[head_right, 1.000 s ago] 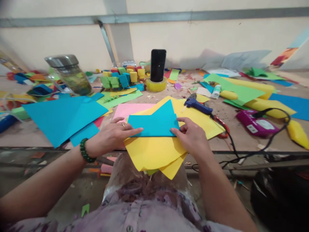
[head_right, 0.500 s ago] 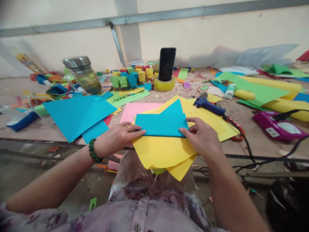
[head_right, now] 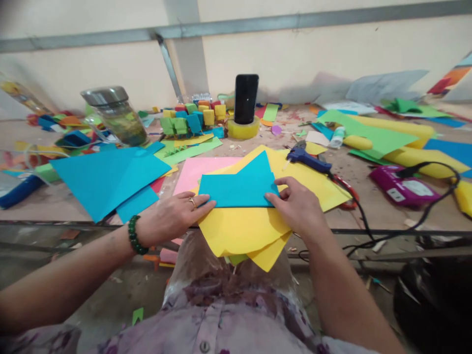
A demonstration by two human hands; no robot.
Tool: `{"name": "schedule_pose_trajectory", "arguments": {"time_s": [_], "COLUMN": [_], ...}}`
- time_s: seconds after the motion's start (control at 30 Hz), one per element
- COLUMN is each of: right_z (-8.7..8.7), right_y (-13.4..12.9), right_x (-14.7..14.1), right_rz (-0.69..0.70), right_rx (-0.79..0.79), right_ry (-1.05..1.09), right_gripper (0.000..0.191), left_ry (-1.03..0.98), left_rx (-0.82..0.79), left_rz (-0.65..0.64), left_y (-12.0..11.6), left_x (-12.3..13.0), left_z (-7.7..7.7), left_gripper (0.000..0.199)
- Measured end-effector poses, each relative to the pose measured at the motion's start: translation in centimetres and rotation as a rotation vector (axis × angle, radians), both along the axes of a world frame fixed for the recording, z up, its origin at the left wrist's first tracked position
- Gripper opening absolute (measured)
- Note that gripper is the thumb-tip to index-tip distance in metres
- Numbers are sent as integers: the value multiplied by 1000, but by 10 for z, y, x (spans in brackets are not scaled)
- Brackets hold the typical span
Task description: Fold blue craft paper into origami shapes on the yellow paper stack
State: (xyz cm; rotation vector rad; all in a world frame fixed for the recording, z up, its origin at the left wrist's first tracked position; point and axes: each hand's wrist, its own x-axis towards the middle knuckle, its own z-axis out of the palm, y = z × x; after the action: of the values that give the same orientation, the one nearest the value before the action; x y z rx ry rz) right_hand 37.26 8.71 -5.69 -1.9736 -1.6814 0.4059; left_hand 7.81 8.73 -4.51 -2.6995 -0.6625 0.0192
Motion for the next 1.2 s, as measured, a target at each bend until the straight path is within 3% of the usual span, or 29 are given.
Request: {"name": "schedule_pose_trajectory", "arguments": {"time_s": [0.87,1.2], "right_z": [-6,9], "right_y": [0,4], "right_x": [2,2], "right_rz": [-20,-50], "right_rx": [12,-95], "right_ry": [51,119], "right_gripper": [33,53], "left_ry": [-34,13], "left_rx": [-36,-41], "left_rz": [28,57], "left_y": [-1,-2], "left_x": [3,6], "left_z": [5,9], "left_gripper": [46,39]}}
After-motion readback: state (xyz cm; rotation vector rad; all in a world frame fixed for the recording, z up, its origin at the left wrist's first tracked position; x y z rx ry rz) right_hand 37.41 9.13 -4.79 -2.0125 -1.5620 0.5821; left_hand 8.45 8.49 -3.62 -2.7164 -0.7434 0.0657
